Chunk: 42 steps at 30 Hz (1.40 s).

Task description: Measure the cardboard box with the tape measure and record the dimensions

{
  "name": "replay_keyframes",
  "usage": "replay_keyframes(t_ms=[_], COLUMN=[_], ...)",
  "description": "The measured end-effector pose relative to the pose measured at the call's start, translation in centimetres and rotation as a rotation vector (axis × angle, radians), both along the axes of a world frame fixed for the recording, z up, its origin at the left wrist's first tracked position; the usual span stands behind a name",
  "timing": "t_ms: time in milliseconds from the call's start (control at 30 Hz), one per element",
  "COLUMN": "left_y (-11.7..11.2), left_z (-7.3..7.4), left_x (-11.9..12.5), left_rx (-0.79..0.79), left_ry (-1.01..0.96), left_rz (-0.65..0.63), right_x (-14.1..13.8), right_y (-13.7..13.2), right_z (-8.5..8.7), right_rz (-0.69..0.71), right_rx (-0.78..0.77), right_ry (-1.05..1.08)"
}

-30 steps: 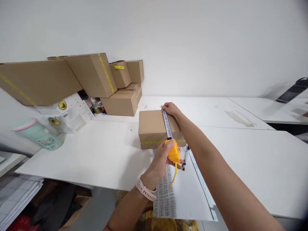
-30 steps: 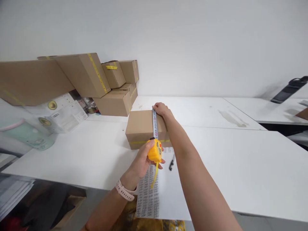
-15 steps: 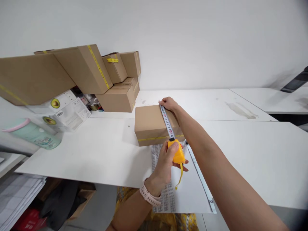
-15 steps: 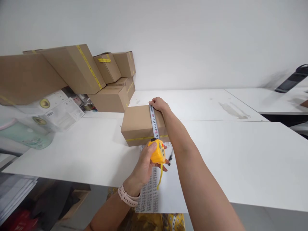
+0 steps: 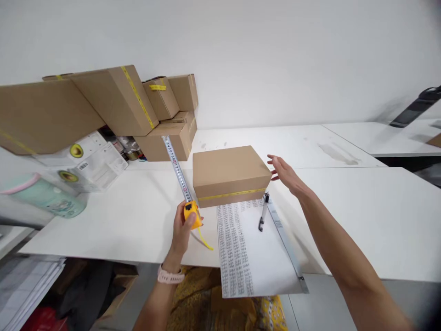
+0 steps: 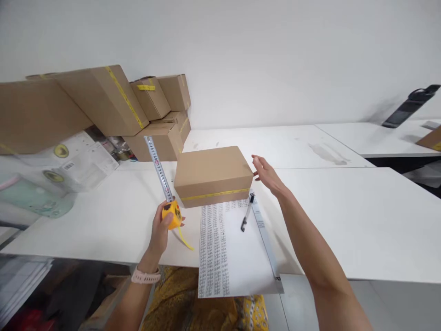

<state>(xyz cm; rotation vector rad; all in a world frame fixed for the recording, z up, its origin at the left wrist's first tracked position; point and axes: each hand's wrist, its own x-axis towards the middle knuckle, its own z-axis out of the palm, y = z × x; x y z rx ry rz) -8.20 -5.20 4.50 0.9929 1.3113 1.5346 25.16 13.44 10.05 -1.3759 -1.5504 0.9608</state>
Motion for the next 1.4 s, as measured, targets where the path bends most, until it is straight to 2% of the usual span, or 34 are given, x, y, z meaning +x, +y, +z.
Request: replay_keyframes(t_ms=[67, 167, 267, 333, 400, 467, 533, 600, 700, 767, 900, 1033, 1200, 1400], left_y=[1.5, 4.0, 6.6, 8.0, 8.4, 7.8, 6.2, 4.3, 1.9, 0.9, -0.2, -1.1, -1.5, -1.6], left_z=[0.5, 2.8, 5.8, 7.4, 8.5, 8.9, 8.6, 7.9, 6.5, 5.6, 4.3, 3.7, 3.3, 2.8], left_x=[-0.4, -0.6, -1.1, -1.2, -1.0, -0.2, 1.0, 2.7, 5.6, 7.3, 9.4, 10.1, 10.6, 11.0], left_rx=[0.029, 0.124, 0.215, 0.234, 0.257, 0.323, 0.395, 0.381, 0.200, 0.082, -0.037, -0.090, -0.120, -0.134], left_ry=[-0.034, -0.042, -0.051, -0.044, -0.018, 0.029, 0.067, 0.050, -0.064, -0.133, -0.171, -0.156, -0.183, -0.187], left_rz=[-0.052, -0.062, -0.049, -0.050, -0.026, 0.023, 0.008, -0.154, -0.435, -0.515, -0.541, -0.543, -0.516, -0.519], right_x=[0.3, -0.6, -1.7, -2.3, -2.9, -3.2, -3.3, -3.3, -3.3, -3.3, -3.6, -4.0, -4.8, -5.2], right_y=[-1.8, -2.0, 0.2, 2.1, 3.6, 4.7, 5.2, 5.4, 5.4, 5.3, 5.4, 5.7, 5.6, 5.4], right_z=[0.1, 2.1, 4.6, 5.6, 5.9, 5.8, 5.5, 5.2, 5.0, 5.1, 5.5, 6.0, 6.4, 6.2], right_rz=[0.112, 0.125, 0.062, 0.018, -0.004, -0.011, -0.019, -0.015, 0.015, 0.036, 0.064, 0.081, 0.130, 0.150], right_rx=[0.032, 0.162, 0.258, 0.262, 0.220, 0.190, 0.204, 0.236, 0.294, 0.296, 0.307, 0.431, 0.682, 0.798], right_ry=[-0.018, -0.106, -0.146, -0.147, -0.124, -0.104, -0.098, -0.081, -0.005, 0.035, 0.014, -0.108, -0.418, -0.726])
